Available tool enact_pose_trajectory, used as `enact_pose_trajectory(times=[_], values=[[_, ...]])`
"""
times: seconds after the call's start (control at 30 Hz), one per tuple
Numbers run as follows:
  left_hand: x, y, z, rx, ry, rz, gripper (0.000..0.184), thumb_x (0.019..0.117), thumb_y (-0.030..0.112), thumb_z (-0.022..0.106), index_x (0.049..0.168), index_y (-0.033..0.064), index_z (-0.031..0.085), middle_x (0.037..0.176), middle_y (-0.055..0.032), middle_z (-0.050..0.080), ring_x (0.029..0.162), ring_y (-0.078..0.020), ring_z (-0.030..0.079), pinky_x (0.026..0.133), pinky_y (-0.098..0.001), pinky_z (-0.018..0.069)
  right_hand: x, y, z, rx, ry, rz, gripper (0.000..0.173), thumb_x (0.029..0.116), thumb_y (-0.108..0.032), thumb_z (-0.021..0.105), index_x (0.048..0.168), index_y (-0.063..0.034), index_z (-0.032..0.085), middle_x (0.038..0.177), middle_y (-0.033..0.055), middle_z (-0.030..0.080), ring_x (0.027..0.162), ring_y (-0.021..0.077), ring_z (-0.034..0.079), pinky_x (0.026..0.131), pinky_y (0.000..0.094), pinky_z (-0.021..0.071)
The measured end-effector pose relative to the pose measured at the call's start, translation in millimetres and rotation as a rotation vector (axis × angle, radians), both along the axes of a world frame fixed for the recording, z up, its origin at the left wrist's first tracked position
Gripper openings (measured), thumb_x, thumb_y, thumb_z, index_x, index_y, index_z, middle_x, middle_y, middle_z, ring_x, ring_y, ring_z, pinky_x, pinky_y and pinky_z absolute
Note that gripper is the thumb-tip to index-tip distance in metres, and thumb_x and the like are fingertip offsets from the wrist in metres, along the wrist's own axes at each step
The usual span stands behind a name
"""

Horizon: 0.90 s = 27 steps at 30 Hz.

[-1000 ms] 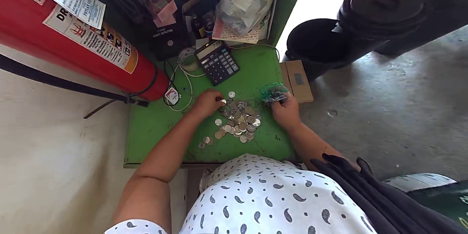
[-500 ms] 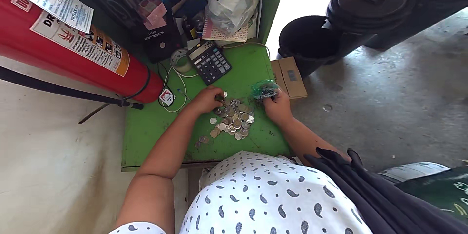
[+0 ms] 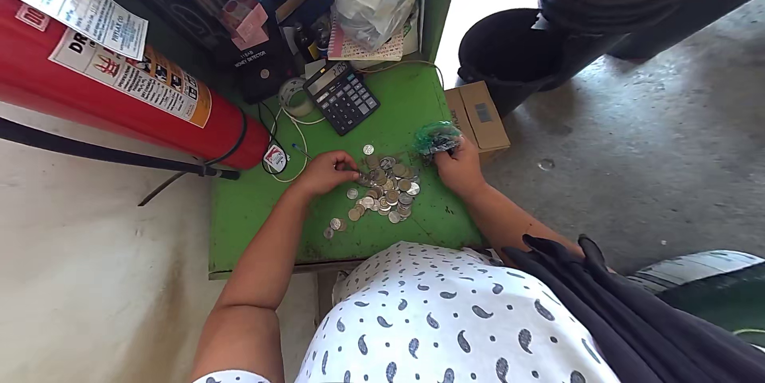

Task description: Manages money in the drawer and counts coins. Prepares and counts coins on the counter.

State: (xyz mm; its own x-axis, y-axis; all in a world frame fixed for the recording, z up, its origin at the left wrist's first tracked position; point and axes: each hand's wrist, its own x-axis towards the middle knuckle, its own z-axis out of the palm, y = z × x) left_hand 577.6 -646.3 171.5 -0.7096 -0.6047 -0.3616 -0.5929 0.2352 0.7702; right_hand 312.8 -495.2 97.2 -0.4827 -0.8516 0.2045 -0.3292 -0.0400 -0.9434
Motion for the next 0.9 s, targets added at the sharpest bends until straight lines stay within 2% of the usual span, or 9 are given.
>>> enact_pose_trajectory(times=[0.07,0.13,0.27,0.37,0.53,0.63,0.73,0.8,0.9], values=[[-2.0,6.3,0.6,-0.204,-0.148,-0.143,0.032,0.0915,0.015,0.079,0.123,0.0102,0.073,0.104,-0.0108,0.067,0.087,-0.0204,0.061,0.081,-0.0388,0.0529,0.9,0.4,2.1,0.010,0.015,-0.002,0.028,0.0950,-0.005,0.054,0.117,0.0006,0.069,0.124,0.0170,0.066,0.114,0.0176,0.064,0.099,0.0376,0.0529],[-1.8,8.3,-4.8,-0.324,-0.201,-0.220,0.037,0.0931,0.014,0.076,0.129,0.0106,0.071,0.111,-0.0151,0.068,0.095,-0.0259,0.066,0.089,-0.0437,0.0554,1.4,0.9,4.2,0.021,0.022,-0.002,0.028,0.0954,-0.005,0.053,0.118,0.0016,0.068,0.125,0.0181,0.066,0.115,0.0181,0.064,0.100,0.0371,0.0524],[1.7,2.4,-12.4,-0.345,-0.196,-0.154,0.033,0.0921,0.019,0.079,0.122,0.0094,0.072,0.121,-0.0152,0.069,0.111,-0.0282,0.066,0.100,-0.0483,0.0530,0.4,0.9,1.4,0.005,0.042,0.002,0.030,0.0946,-0.004,0.053,0.120,0.0019,0.068,0.125,0.0192,0.065,0.116,0.0207,0.064,0.100,0.0403,0.0528],[-1.4,3.0,-9.8,-0.345,-0.213,-0.195,0.041,0.0908,0.021,0.080,0.130,0.0122,0.070,0.125,-0.0137,0.068,0.116,-0.0274,0.065,0.103,-0.0483,0.0522,0.7,0.3,0.4,0.009,0.041,-0.009,0.029,0.0947,-0.005,0.053,0.119,0.0010,0.068,0.125,0.0181,0.066,0.115,0.0198,0.065,0.099,0.0397,0.0531],[-12.6,7.3,-6.2,-0.375,-0.229,-0.299,0.030,0.0939,0.019,0.075,0.121,0.0065,0.071,0.119,-0.0157,0.070,0.111,-0.0282,0.067,0.099,-0.0484,0.0537,1.1,0.9,2.1,0.029,0.039,0.000,0.028,0.0950,-0.004,0.053,0.118,0.0015,0.068,0.125,0.0191,0.065,0.116,0.0208,0.064,0.099,0.0403,0.0526],[-11.2,5.5,-7.6,-0.230,-0.098,-0.188,0.029,0.0910,0.016,0.077,0.116,0.0031,0.070,0.104,-0.0135,0.069,0.091,-0.0214,0.066,0.084,-0.0398,0.0560,1.2,0.9,1.3,0.021,0.027,0.004,0.029,0.0946,-0.004,0.053,0.119,0.0011,0.068,0.124,0.0180,0.066,0.114,0.0194,0.064,0.099,0.0393,0.0531],[-0.6,3.8,-18.8,0.155,0.273,0.084,0.020,0.0917,0.008,0.066,0.111,0.0036,0.066,0.077,0.0017,0.054,0.061,-0.0050,0.047,0.056,-0.0213,0.0415,1.1,1.8,-0.8,0.006,0.025,-0.006,0.029,0.0950,-0.005,0.053,0.119,0.0006,0.068,0.123,0.0168,0.066,0.113,0.0181,0.065,0.097,0.0379,0.0538],[6.0,0.8,-24.7,0.461,0.493,0.197,0.017,0.0896,0.018,0.059,0.106,0.0144,0.060,0.081,0.0072,0.058,0.060,-0.0003,0.051,0.053,-0.0163,0.0430,0.9,2.5,-0.6,0.004,0.019,-0.003,0.029,0.0953,-0.004,0.053,0.119,0.0011,0.068,0.125,0.0172,0.066,0.116,0.0185,0.064,0.100,0.0377,0.0525],[14.3,-2.6,-25.3,0.656,0.615,0.193,0.020,0.0831,0.017,0.058,0.103,0.0181,0.059,0.110,-0.0023,0.068,0.078,-0.0077,0.066,0.063,-0.0208,0.0543,0.4,1.6,-0.4,-0.001,0.015,0.003,0.029,0.0948,-0.005,0.053,0.119,0.0008,0.069,0.125,0.0174,0.066,0.116,0.0176,0.064,0.099,0.0359,0.0527]])
